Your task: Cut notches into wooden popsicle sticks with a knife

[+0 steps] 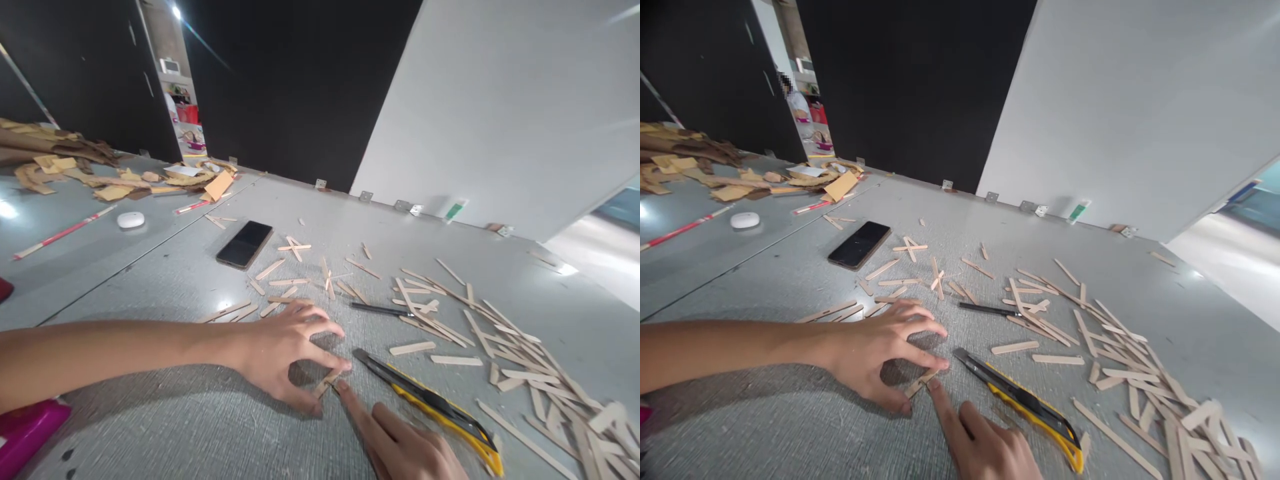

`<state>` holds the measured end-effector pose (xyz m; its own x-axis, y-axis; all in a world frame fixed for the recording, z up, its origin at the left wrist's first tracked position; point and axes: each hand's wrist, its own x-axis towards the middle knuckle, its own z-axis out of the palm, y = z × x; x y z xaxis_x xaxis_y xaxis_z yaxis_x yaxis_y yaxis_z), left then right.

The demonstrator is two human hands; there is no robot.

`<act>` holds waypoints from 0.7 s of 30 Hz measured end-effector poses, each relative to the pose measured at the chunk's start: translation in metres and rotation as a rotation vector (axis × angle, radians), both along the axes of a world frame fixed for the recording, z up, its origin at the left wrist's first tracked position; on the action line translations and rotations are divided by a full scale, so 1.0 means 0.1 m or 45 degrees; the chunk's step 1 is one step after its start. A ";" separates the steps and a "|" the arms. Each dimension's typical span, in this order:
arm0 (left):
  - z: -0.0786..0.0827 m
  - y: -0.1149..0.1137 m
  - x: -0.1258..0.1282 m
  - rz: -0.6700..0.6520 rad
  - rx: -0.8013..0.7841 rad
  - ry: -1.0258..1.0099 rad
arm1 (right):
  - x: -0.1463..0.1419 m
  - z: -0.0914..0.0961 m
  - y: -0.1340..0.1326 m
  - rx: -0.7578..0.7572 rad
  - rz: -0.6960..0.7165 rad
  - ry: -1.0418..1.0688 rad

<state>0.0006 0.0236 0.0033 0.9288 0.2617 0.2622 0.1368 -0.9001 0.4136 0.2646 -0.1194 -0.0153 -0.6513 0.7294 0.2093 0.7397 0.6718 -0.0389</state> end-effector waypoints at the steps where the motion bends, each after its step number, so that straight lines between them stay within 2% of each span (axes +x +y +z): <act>1: 0.00 0.00 0.00 0.000 0.000 -0.003 | -0.02 0.02 0.00 0.017 0.006 -0.012; 7: 0.01 0.00 0.00 -0.017 0.004 -0.017 | -0.09 0.12 0.01 0.062 0.039 -0.061; 21: 0.05 0.01 0.01 -0.016 -0.015 0.044 | 0.00 0.06 0.00 -0.006 0.020 0.046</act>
